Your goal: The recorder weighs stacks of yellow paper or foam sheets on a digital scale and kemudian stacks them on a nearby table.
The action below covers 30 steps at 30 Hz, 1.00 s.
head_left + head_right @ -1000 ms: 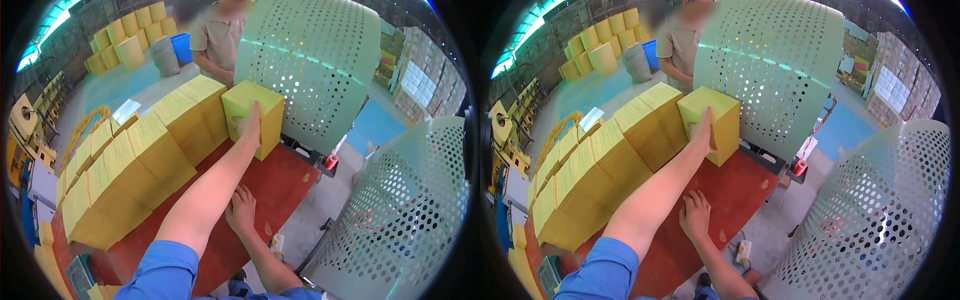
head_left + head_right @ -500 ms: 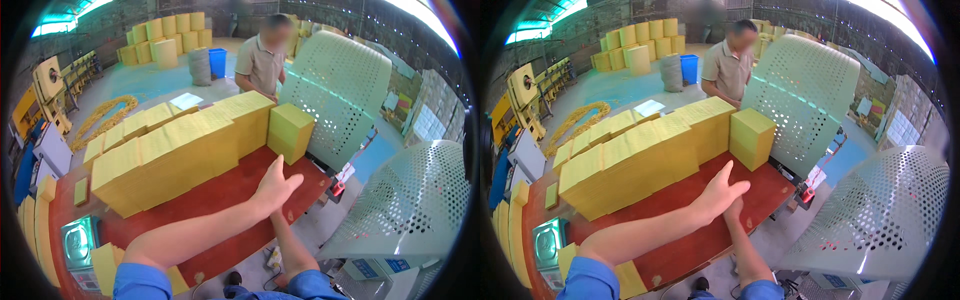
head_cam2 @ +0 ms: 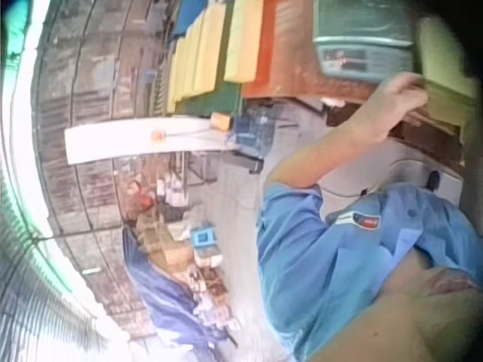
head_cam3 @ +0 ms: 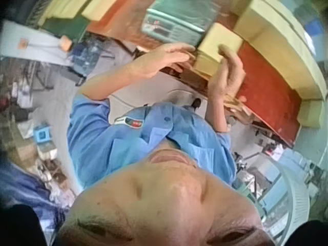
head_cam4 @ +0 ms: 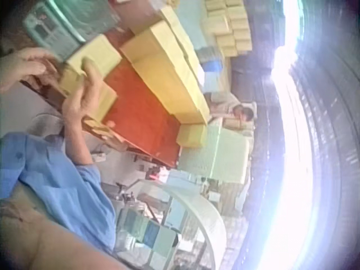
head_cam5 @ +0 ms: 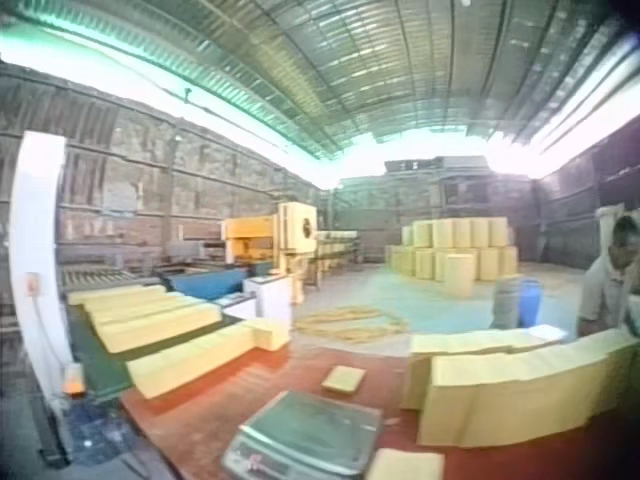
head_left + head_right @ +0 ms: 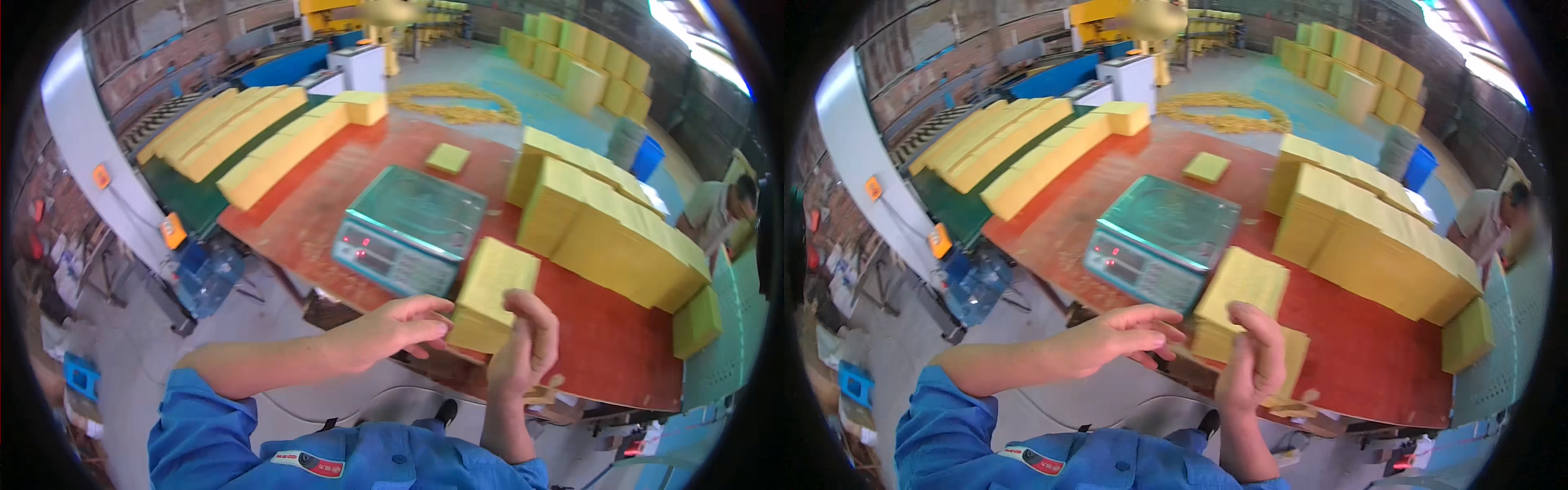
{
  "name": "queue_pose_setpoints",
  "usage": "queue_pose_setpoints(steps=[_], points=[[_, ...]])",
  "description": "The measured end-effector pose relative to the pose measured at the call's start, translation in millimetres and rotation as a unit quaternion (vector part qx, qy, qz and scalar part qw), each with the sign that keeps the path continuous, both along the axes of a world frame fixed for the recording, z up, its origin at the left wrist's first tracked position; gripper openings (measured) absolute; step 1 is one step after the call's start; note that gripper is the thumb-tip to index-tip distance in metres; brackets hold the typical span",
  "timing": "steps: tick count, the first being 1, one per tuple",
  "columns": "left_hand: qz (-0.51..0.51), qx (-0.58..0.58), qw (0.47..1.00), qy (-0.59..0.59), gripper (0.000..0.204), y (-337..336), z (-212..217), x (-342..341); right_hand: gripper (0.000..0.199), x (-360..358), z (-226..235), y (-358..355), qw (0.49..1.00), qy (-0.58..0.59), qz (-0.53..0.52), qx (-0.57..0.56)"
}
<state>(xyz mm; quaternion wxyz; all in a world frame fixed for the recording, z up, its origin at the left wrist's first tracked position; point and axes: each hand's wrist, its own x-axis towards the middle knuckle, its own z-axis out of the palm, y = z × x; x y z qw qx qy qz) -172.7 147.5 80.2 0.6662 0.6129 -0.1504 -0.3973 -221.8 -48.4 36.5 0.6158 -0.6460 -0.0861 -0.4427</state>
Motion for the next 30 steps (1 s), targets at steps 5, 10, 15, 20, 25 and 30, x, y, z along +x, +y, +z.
queue_pose_setpoints(steps=[5,10,15,20,25,30], points=[[0.136,-0.026,0.990,0.029,0.051,147.4,-13.8,6.9,0.024,47.3,-25.1,167.6,0.968,0.081,0.228,0.070],[0.221,-0.019,0.975,0.018,0.049,223.4,-30.4,47.8,0.029,112.6,-73.4,255.0,0.917,0.161,0.347,0.109],[0.273,0.039,0.961,0.005,0.053,289.1,-41.7,134.3,0.032,180.4,-129.8,318.2,0.916,0.205,0.331,0.102],[0.325,0.060,0.944,0.004,0.057,326.0,-52.6,265.7,0.040,263.9,-170.5,370.4,0.890,0.269,0.360,0.082],[0.252,0.100,0.962,-0.029,0.063,333.7,-59.5,395.0,0.052,320.4,-165.9,379.4,0.916,0.272,0.250,-0.158],[0.195,0.312,0.888,-0.277,0.073,362.2,-98.2,586.3,0.051,357.1,-191.2,396.8,0.916,0.282,0.161,-0.237]])
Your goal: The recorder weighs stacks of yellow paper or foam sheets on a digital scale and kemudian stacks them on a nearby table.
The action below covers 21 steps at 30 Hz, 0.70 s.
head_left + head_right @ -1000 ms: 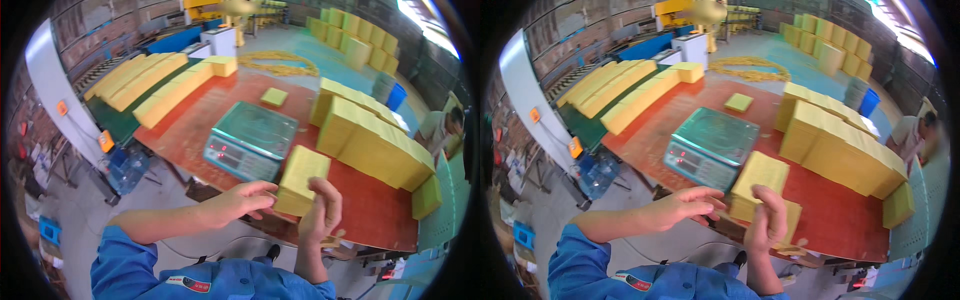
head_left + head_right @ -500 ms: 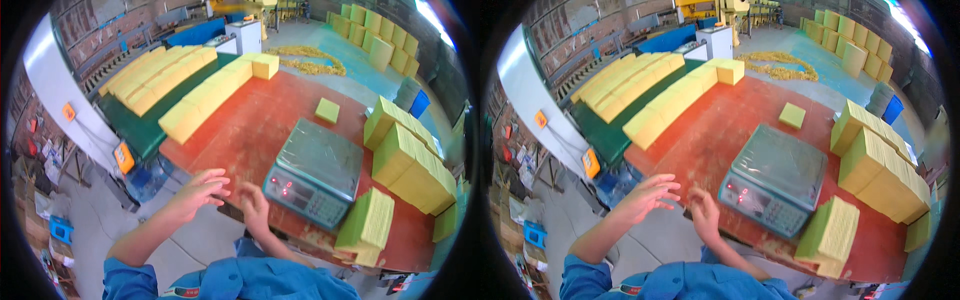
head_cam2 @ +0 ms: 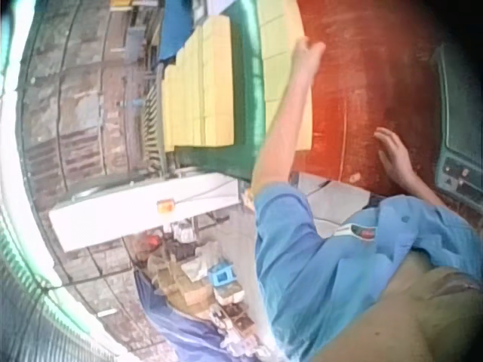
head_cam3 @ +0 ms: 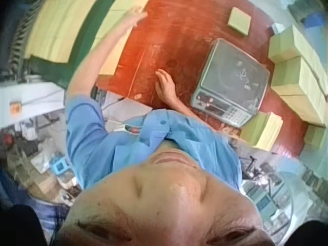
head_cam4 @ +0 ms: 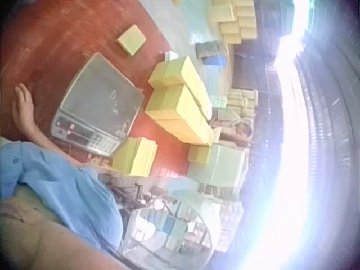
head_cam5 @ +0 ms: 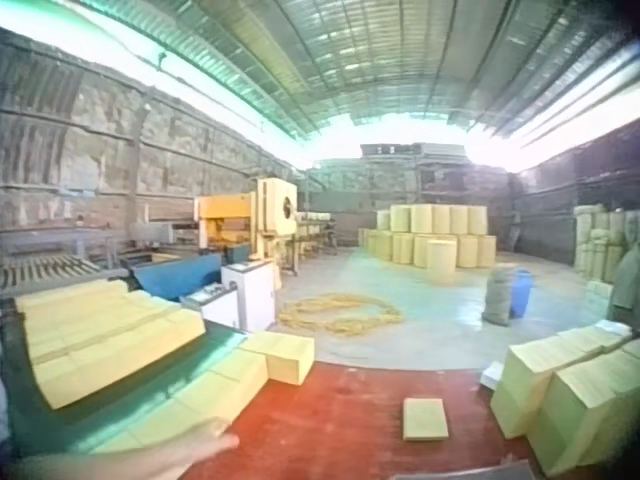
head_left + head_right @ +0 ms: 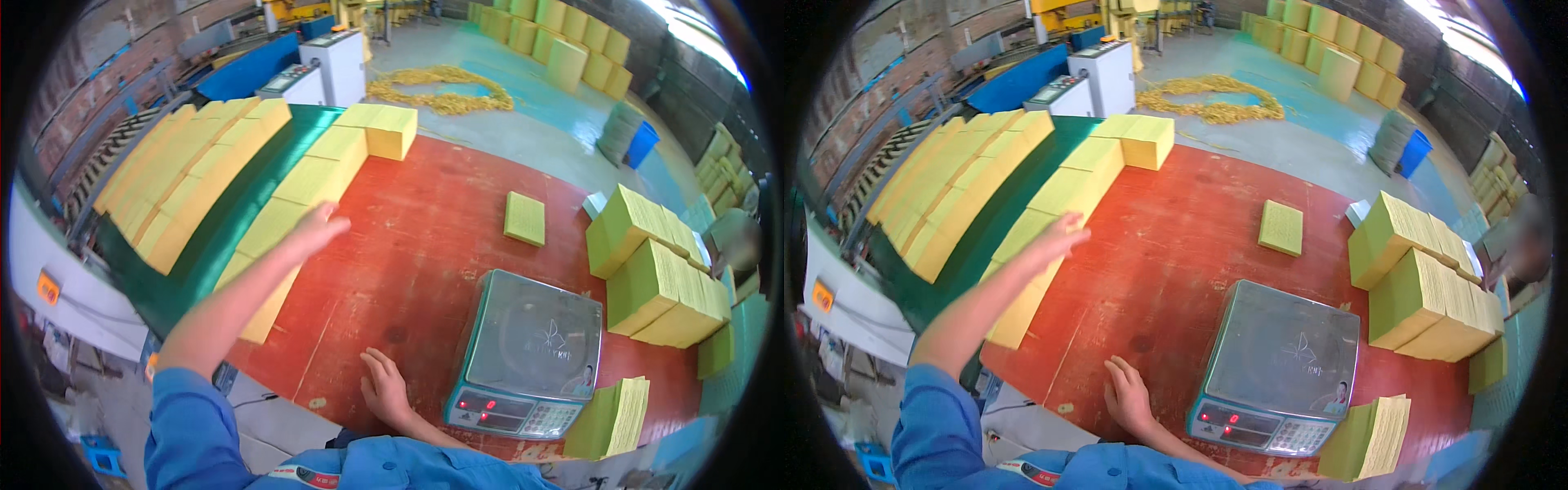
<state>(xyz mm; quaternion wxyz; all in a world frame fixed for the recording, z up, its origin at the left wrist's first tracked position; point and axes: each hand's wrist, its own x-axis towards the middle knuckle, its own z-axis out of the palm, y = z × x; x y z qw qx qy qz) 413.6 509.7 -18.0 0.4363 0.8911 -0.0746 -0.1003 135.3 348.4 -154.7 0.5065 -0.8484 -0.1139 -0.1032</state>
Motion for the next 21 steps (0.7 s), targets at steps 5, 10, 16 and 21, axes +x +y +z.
queue_pose_setpoints(steps=[5,10,16,21], points=[[0.045,0.058,0.986,-0.148,0.070,-48.6,-10.6,188.5,0.046,1.4,-4.5,6.0,0.996,0.004,-0.081,-0.045],[0.028,0.063,0.976,-0.208,0.060,-152.9,-60.7,343.2,0.032,-0.9,5.7,16.5,0.965,0.021,-0.251,-0.075],[-0.029,0.334,0.882,-0.331,0.067,-153.1,-89.7,479.9,0.043,6.2,-10.6,22.5,0.978,0.115,-0.153,0.087],[-0.106,0.404,0.861,-0.289,0.076,-217.4,-65.8,426.3,0.045,9.2,2.9,15.6,0.964,0.150,-0.137,-0.172]])
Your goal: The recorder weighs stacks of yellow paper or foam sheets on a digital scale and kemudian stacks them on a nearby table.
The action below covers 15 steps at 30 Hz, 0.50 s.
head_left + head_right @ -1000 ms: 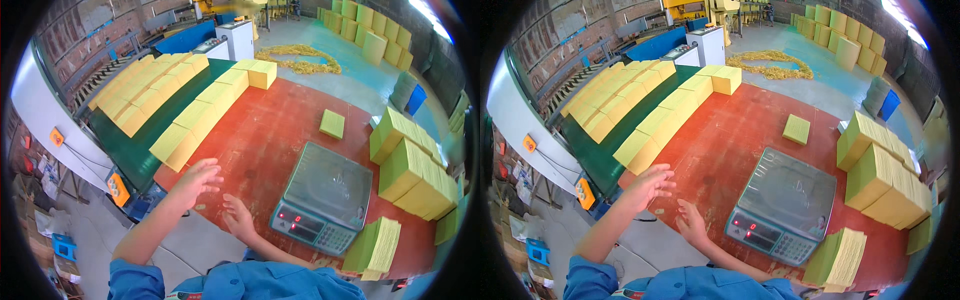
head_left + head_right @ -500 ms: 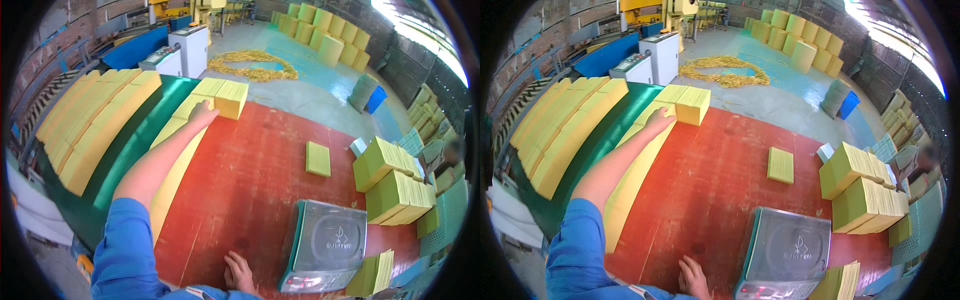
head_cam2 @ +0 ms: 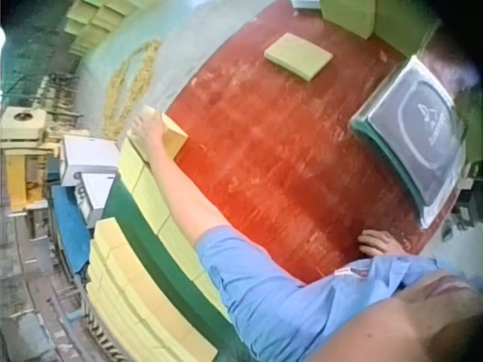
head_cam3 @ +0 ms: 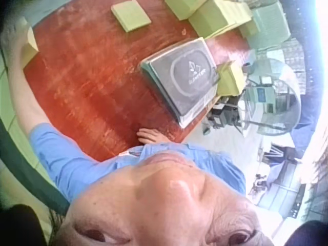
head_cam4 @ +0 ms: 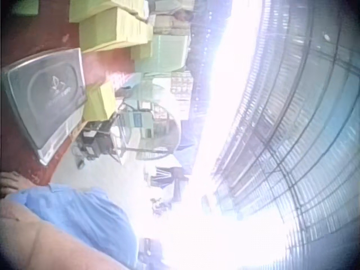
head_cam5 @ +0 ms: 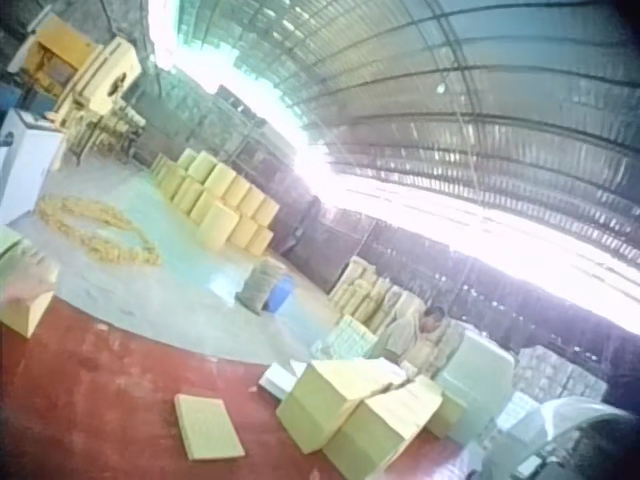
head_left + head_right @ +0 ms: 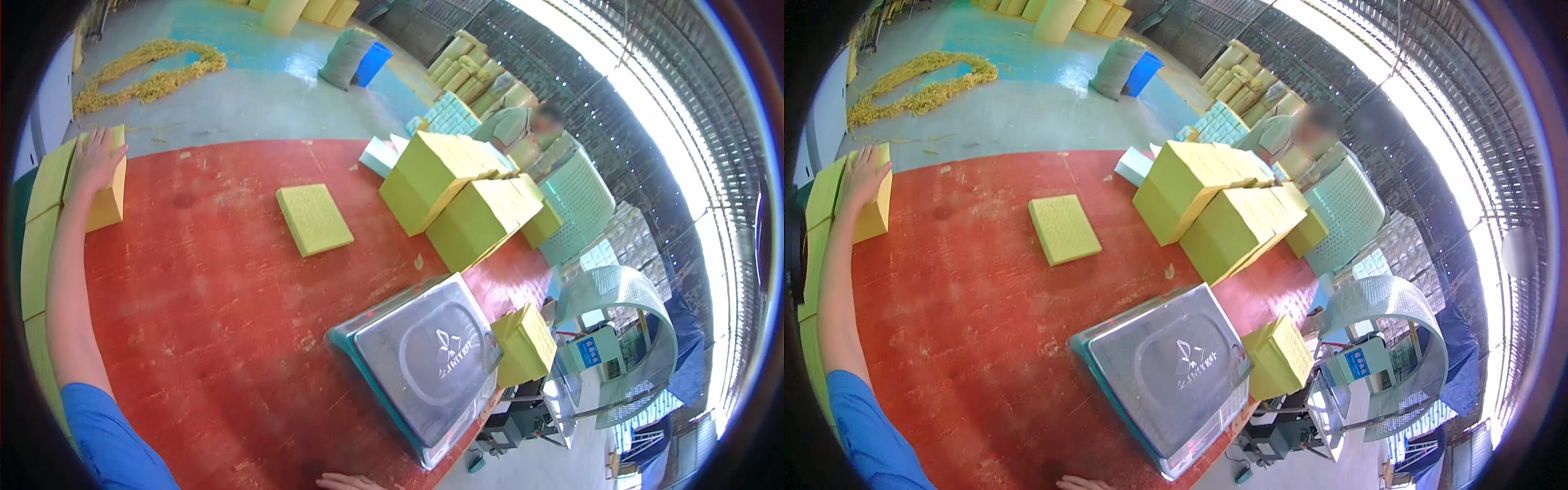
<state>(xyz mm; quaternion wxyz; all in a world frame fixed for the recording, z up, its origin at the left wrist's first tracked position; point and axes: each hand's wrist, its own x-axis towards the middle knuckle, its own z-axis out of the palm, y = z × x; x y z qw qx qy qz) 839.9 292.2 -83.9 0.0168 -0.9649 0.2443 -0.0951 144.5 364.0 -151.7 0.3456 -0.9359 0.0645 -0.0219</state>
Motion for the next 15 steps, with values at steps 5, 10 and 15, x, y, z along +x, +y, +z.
queue_pose_setpoints(steps=[5,10,15], points=[[-0.005,0.012,0.995,0.096,0.082,10.3,8.2,-41.8,0.040,4.8,9.9,9.4,0.973,-0.011,-0.081,0.217],[-0.083,-0.001,0.993,0.086,0.085,3.1,7.6,-152.3,0.039,-4.2,-9.5,2.8,0.997,-0.060,-0.024,-0.050],[-0.109,0.006,0.992,0.069,0.088,30.0,13.5,-294.9,0.041,-8.2,-14.2,0.0,0.991,-0.134,-0.025,-0.002]])
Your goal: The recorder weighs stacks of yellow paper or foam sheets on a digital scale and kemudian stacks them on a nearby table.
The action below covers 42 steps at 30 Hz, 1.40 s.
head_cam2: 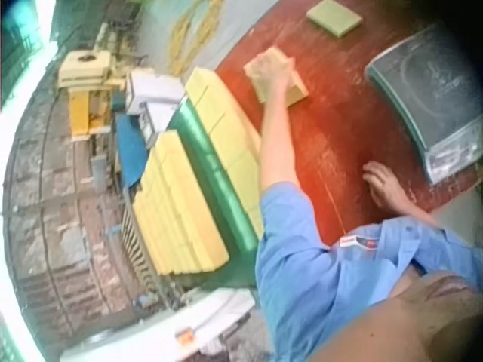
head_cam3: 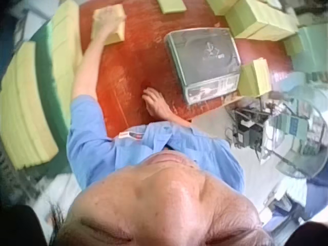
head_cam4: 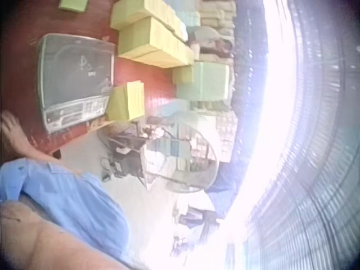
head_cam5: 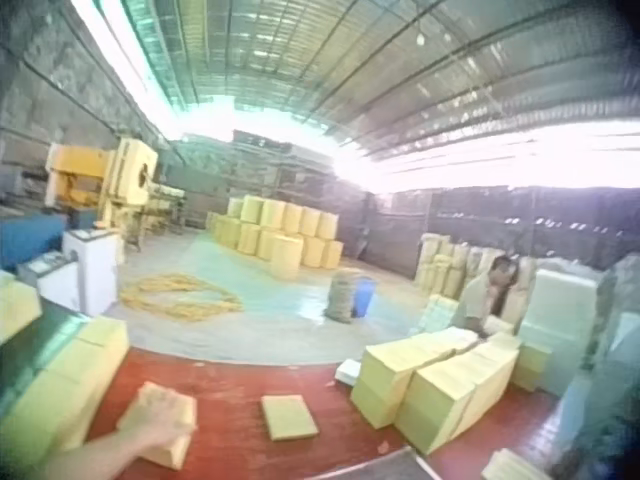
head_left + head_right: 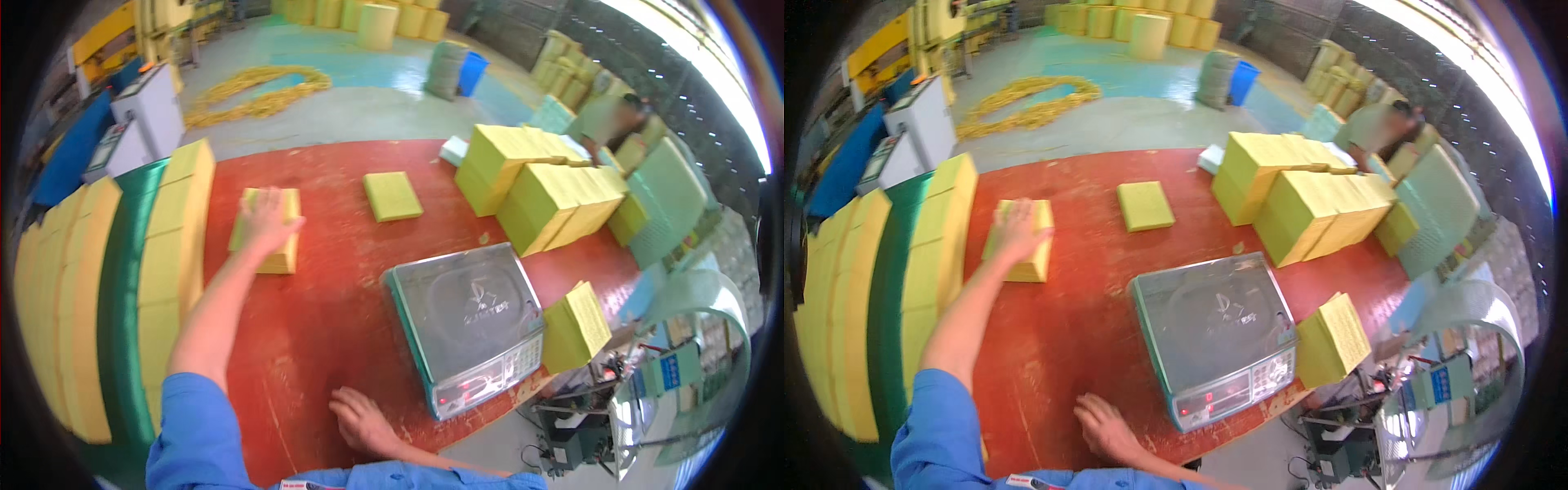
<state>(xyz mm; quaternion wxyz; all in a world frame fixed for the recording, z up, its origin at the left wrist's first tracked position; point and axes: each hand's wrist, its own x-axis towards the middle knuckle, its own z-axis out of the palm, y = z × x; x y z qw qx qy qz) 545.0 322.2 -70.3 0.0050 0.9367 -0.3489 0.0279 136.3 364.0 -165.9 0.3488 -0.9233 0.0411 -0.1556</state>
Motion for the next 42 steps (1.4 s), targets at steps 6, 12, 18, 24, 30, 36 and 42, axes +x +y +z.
queue_pose_setpoints(steps=[6,12,18,24,30,36,42], points=[[-0.097,-0.062,0.993,-0.027,0.088,39.6,-10.9,-182.0,0.033,-25.8,14.9,-17.0,0.969,-0.086,0.014,0.232],[-0.081,-0.079,0.994,0.001,0.086,97.2,13.9,-375.2,0.027,-171.3,-31.4,-26.2,0.674,0.297,0.162,0.657],[-0.064,-0.036,0.995,0.063,0.088,111.3,34.3,-501.7,0.048,-202.1,-46.7,-47.5,0.544,0.306,0.156,0.765],[0.110,-0.095,0.988,0.041,0.082,131.0,24.1,-540.8,0.053,-208.7,-35.3,-46.7,0.486,0.278,0.192,0.806],[0.095,-0.566,0.722,0.387,0.062,159.5,17.8,-505.1,0.059,-194.3,31.1,-74.1,0.832,0.127,0.242,0.482],[0.121,-0.751,0.357,0.543,0.055,125.4,26.4,-472.5,0.078,-161.0,139.2,-115.1,0.945,-0.098,0.223,0.216],[-0.016,-0.719,0.228,0.656,0.067,-31.4,55.3,-424.2,0.087,-123.1,193.6,-197.2,0.969,-0.213,-0.007,-0.124]])
